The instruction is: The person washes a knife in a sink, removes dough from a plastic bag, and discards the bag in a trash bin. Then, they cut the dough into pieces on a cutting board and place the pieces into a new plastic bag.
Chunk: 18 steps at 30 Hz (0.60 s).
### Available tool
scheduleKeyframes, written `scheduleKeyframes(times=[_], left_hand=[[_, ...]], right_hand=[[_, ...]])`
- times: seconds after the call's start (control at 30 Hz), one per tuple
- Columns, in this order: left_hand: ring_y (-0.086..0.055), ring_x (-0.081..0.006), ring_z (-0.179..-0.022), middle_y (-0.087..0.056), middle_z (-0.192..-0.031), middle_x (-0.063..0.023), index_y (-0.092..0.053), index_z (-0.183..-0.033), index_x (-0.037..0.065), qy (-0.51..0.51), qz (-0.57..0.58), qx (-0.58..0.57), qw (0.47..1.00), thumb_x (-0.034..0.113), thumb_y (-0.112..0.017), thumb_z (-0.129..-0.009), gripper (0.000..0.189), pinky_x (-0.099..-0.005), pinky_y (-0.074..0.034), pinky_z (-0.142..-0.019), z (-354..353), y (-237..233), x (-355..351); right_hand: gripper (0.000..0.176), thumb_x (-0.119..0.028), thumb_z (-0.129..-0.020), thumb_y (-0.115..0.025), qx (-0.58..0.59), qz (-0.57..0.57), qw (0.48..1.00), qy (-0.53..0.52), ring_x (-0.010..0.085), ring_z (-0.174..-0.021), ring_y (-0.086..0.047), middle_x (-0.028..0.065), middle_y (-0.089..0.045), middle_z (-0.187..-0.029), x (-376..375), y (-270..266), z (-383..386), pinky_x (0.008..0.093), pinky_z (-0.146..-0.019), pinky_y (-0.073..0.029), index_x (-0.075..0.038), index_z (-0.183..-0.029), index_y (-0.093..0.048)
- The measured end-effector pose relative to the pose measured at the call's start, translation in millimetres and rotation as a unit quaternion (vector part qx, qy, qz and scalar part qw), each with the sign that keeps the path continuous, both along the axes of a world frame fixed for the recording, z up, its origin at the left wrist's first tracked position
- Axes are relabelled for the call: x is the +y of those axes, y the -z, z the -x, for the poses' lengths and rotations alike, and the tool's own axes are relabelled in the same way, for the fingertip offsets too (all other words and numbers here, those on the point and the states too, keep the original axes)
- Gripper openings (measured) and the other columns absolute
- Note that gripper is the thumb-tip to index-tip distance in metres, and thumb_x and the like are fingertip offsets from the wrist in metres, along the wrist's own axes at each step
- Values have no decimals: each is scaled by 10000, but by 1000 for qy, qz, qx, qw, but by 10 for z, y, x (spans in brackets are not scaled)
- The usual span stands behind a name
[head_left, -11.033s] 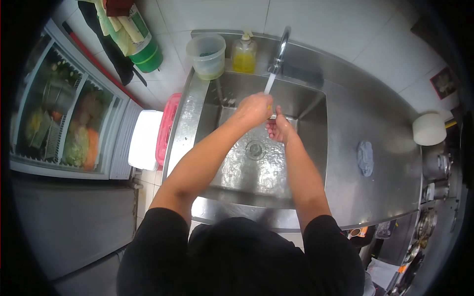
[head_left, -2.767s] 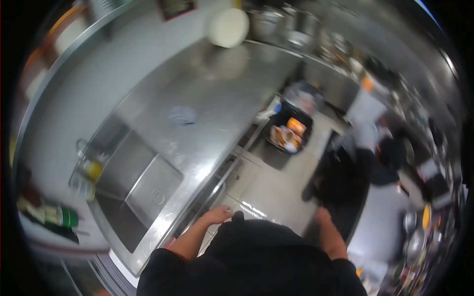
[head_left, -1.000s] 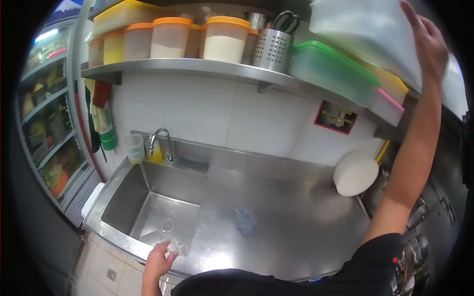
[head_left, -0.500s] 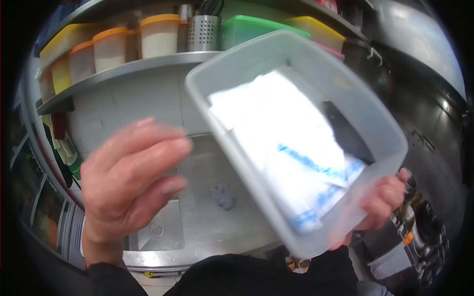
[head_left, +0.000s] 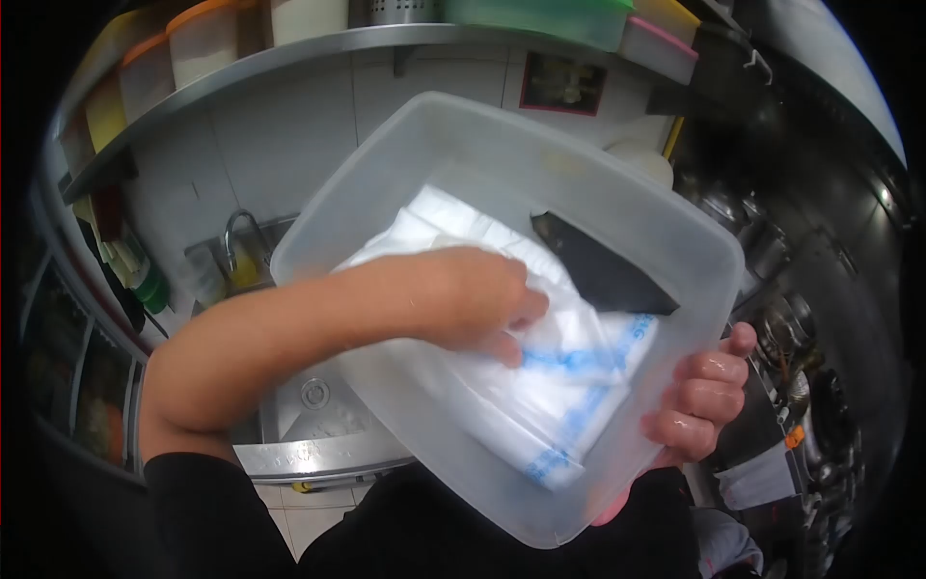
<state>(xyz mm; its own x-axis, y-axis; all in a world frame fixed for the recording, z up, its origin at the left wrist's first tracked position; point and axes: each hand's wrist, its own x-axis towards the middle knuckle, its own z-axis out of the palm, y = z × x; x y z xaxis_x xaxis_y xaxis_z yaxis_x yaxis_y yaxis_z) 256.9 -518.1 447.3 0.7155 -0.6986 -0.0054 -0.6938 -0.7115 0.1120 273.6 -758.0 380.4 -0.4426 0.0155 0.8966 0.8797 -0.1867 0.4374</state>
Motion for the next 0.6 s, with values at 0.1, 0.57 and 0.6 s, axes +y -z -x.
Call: scheduleKeyframes(times=[0.1, 0.57, 0.6], left_hand=[[-660, -379, -863, -662, -875, -152, -656, -960, 63, -7, -56, -2, 998, 208, -677, -903, 157, -449, -531, -775, -7, -11, 18], [-668, -229, -826, -658, -881, -100, -664, -910, 44, -35, 344, -478, 807, 74, -666, -893, 35, -363, -533, -782, -59, -1147, 542], [-665, -206, -853, -667, -898, -91, -665, -941, 41, -64, 240, -473, 845, 99, -664, -905, 68, -349, -529, -797, -114, -1223, 565]], right_hand=[[721, -896, -659, -626, 34, 13, 999, -25, 169, -722, -451, -21, -431, -798, 73, -13, 6, 498, -979, -316, -185, -768, -580], [822, -878, -520, -742, 146, 85, 984, 51, 212, -724, -498, 23, -484, -819, -138, 23, -175, 513, -1108, -280, -119, -781, -567], [815, -871, -520, -749, 145, 84, 984, 55, 214, -722, -499, 24, -483, -814, -148, 26, -204, 513, -1108, -281, -119, -774, -566]])
